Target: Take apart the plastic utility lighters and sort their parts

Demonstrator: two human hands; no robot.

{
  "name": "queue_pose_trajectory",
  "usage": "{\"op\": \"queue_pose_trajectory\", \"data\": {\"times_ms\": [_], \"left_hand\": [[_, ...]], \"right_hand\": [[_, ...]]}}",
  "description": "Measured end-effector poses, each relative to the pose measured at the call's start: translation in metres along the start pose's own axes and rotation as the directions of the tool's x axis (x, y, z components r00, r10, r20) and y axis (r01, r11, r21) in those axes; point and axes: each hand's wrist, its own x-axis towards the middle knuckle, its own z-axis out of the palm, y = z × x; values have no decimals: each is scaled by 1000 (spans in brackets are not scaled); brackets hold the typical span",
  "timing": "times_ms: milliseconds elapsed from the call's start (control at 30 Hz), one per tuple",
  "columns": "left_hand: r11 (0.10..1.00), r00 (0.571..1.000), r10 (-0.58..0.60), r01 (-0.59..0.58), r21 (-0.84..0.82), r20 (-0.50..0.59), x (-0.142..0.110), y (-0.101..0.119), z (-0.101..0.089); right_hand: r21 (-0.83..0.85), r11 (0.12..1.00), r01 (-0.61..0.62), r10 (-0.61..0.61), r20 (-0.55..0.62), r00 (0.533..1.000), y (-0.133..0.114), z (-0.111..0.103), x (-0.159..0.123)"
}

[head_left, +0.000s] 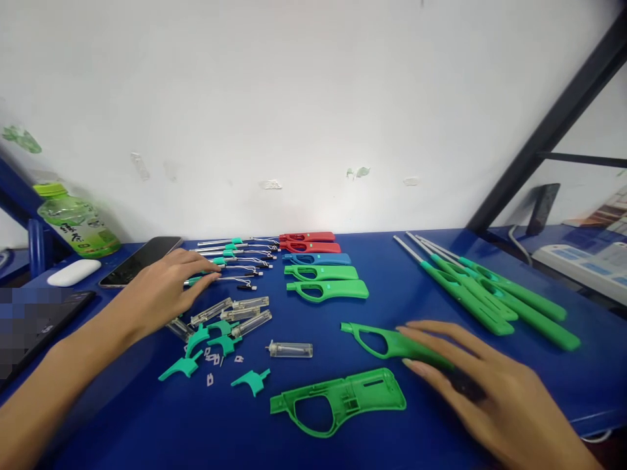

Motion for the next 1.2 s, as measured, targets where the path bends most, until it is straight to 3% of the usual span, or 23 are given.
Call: {"op": "queue_pose_trajectory", "data": {"times_ms": [100,200,367,467,567,733,867,1000,1133,1200], "left_hand": [[997,996,61,-63,-45,-59,2,38,-10],[970,982,177,-185,-155,-68,-1,85,-6],[921,959,280,-252,-298,52,-13,140,8],[906,947,303,-251,-340,110,-18,144,13],[909,947,296,-239,-341,124,-20,135,15],[943,968,236,-207,-260,85,-29,115,13],[964,979,202,-195,-179,23,-39,110,3],[976,974,196,-205,-76,-110,-56,122,-8],[979,976,149,-168,-117,-157,-79,143,-8],[971,962,174,-203,-126,-209,-88,153,-4]], "right_hand": [[-101,994,-30,36,54,998,23,-2,-5],[-88,996,-30,36,69,997,33,-1,-12],[-27,999,-27,29,93,995,36,-4,-9],[-44,999,15,-9,133,991,37,-8,-2],[-56,997,49,-42,120,992,38,-11,1],[-3,999,44,-43,46,998,25,-17,3],[95,991,97,-106,90,990,4,-15,6],[94,978,186,-201,180,963,-13,-5,7],[47,972,230,-234,251,939,-22,5,5],[30,970,243,-241,278,930,-24,7,4]]}}
